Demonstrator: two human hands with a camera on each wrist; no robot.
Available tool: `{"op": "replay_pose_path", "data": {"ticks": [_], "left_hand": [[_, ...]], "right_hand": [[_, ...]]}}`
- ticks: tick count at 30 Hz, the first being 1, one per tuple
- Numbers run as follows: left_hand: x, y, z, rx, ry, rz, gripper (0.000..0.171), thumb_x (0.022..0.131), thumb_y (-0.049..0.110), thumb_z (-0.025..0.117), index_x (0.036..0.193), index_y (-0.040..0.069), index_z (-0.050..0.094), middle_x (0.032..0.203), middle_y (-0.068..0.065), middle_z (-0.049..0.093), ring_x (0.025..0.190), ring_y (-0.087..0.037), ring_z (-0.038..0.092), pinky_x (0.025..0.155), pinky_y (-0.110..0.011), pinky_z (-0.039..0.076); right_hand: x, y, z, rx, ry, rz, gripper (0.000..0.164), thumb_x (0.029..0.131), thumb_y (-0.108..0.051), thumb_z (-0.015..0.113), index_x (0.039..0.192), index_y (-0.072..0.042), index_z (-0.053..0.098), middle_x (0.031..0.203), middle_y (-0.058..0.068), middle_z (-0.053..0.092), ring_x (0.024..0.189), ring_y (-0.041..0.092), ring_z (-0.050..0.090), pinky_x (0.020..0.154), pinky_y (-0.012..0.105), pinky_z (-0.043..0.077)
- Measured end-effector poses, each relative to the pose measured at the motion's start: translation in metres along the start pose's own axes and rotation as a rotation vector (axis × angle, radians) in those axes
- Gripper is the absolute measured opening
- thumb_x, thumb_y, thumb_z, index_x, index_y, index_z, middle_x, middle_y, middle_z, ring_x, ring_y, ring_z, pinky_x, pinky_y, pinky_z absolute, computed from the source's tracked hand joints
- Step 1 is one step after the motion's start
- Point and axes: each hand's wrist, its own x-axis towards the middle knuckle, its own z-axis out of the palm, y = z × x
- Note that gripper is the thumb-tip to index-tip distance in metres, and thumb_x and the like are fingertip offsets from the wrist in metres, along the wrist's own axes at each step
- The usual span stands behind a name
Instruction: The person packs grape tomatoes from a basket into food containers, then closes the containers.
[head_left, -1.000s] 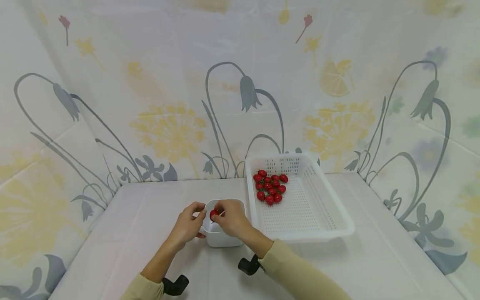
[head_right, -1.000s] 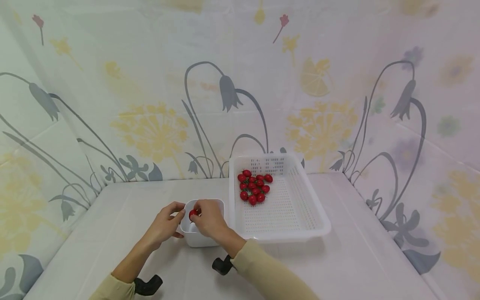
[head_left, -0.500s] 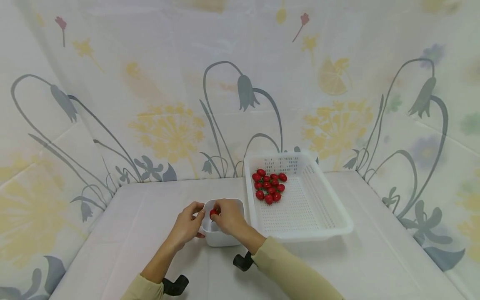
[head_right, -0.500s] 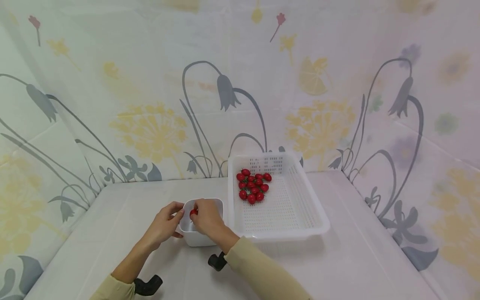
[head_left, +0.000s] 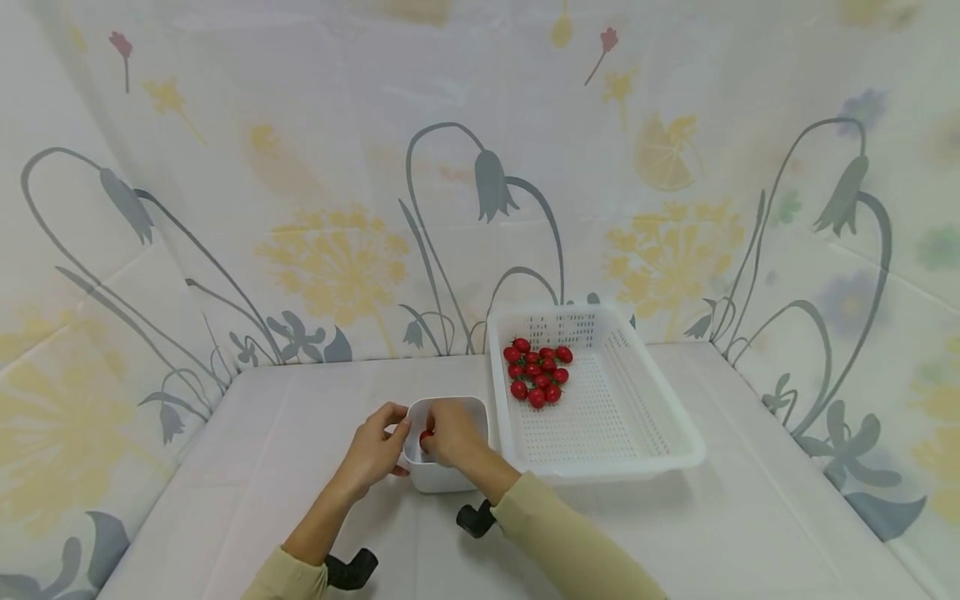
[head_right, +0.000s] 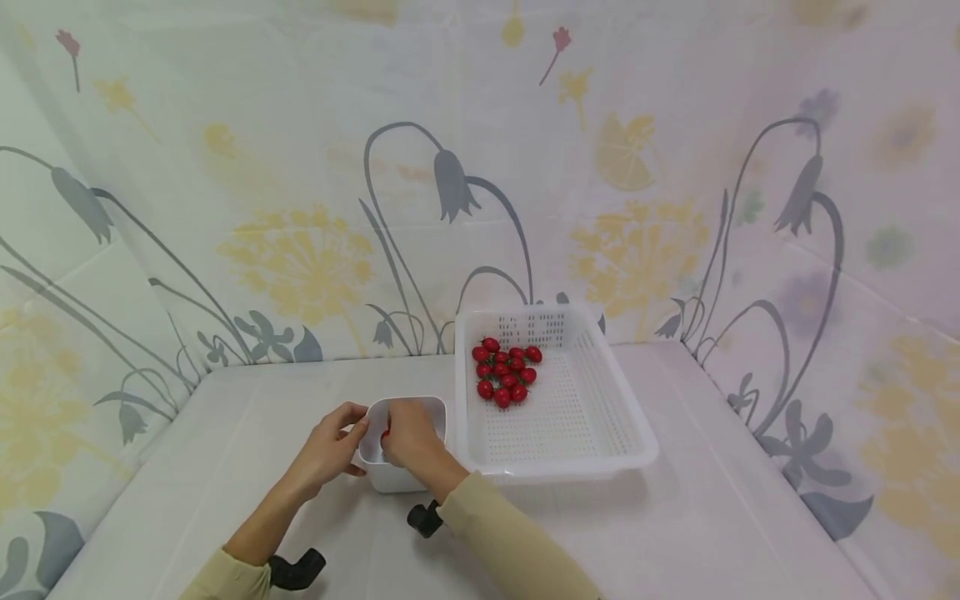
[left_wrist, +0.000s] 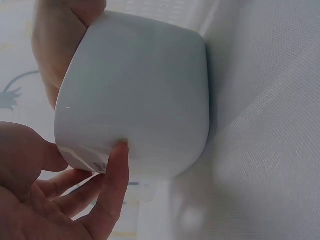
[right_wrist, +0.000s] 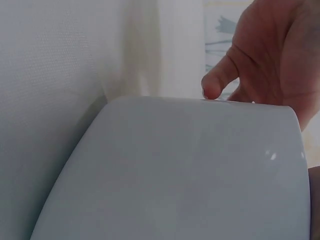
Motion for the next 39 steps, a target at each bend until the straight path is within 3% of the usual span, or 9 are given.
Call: {"op": "replay_pose_path", "data": {"ticks": [8, 12, 16, 24, 28, 31, 34, 39], "left_hand": [[-0.003, 0.002, -0.002, 0.01, -0.001, 0.003, 0.024, 0.104, 0.007, 0.052, 0.125, -0.003, 0.058, 0.134, -0.026, 0.059, 0.088, -0.032, 0.07, 0.053, -0.04, 0.063], [-0.003, 0.001, -0.002, 0.008, -0.001, 0.006, 0.024, 0.104, 0.006, 0.052, 0.125, -0.004, 0.058, 0.133, -0.025, 0.059, 0.088, -0.034, 0.069, 0.053, -0.04, 0.063], [-0.002, 0.001, -0.002, 0.005, 0.0, 0.008, 0.024, 0.104, 0.005, 0.052, 0.125, -0.004, 0.057, 0.133, -0.025, 0.058, 0.09, -0.035, 0.069, 0.053, -0.04, 0.064], [-0.001, 0.0, -0.002, 0.004, 0.0, 0.002, 0.024, 0.104, 0.006, 0.052, 0.125, -0.004, 0.057, 0.133, -0.025, 0.058, 0.091, -0.035, 0.068, 0.053, -0.041, 0.064], [-0.002, 0.0, -0.001, 0.021, -0.001, -0.004, 0.024, 0.104, 0.005, 0.051, 0.125, -0.006, 0.057, 0.133, -0.026, 0.058, 0.09, -0.036, 0.069, 0.053, -0.04, 0.064], [-0.003, 0.001, -0.001, 0.03, -0.001, -0.003, 0.025, 0.104, 0.005, 0.051, 0.126, -0.006, 0.056, 0.135, -0.027, 0.058, 0.089, -0.036, 0.069, 0.053, -0.04, 0.064], [-0.003, 0.003, 0.0, 0.03, 0.002, 0.003, 0.025, 0.104, 0.005, 0.051, 0.126, -0.006, 0.056, 0.134, -0.028, 0.058, 0.09, -0.036, 0.069, 0.053, -0.04, 0.064], [-0.002, 0.005, 0.0, 0.042, 0.002, 0.0, 0.026, 0.105, 0.006, 0.05, 0.127, -0.006, 0.056, 0.133, -0.028, 0.058, 0.092, -0.037, 0.069, 0.054, -0.04, 0.064]], "right_hand": [[0.004, -0.001, 0.003, -0.074, -0.038, 0.02, 0.02, 0.08, -0.001, 0.082, 0.075, -0.002, 0.063, 0.069, 0.004, 0.057, 0.066, 0.017, 0.051, 0.056, 0.027, 0.048], [0.004, -0.004, 0.002, -0.088, -0.046, 0.035, 0.013, 0.081, 0.002, 0.08, 0.084, 0.001, 0.067, 0.078, 0.007, 0.063, 0.071, 0.018, 0.053, 0.061, 0.027, 0.051], [0.004, -0.005, 0.001, -0.085, -0.064, 0.058, 0.017, 0.083, 0.001, 0.077, 0.098, 0.004, 0.069, 0.089, 0.01, 0.067, 0.077, 0.019, 0.055, 0.066, 0.028, 0.053], [0.003, -0.005, 0.001, -0.072, -0.031, 0.03, 0.018, 0.086, -0.001, 0.075, 0.102, 0.005, 0.07, 0.096, 0.013, 0.07, 0.082, 0.021, 0.059, 0.072, 0.032, 0.058], [0.0, -0.006, -0.003, -0.125, -0.006, -0.009, 0.026, 0.089, -0.007, 0.073, 0.112, 0.003, 0.07, 0.11, 0.014, 0.072, 0.098, 0.025, 0.067, 0.085, 0.036, 0.061], [-0.006, -0.01, -0.011, -0.184, 0.008, -0.042, 0.031, 0.092, -0.013, 0.072, 0.119, 0.001, 0.069, 0.118, 0.014, 0.072, 0.107, 0.026, 0.067, 0.093, 0.039, 0.059], [-0.012, -0.016, -0.025, -0.192, 0.007, -0.057, 0.032, 0.094, -0.018, 0.071, 0.121, -0.001, 0.069, 0.12, 0.012, 0.071, 0.103, 0.024, 0.067, 0.088, 0.039, 0.06], [-0.022, -0.02, -0.052, -0.117, -0.014, -0.056, 0.031, 0.097, -0.019, 0.069, 0.123, -0.002, 0.068, 0.122, 0.012, 0.07, 0.103, 0.025, 0.067, 0.085, 0.043, 0.062]]}}
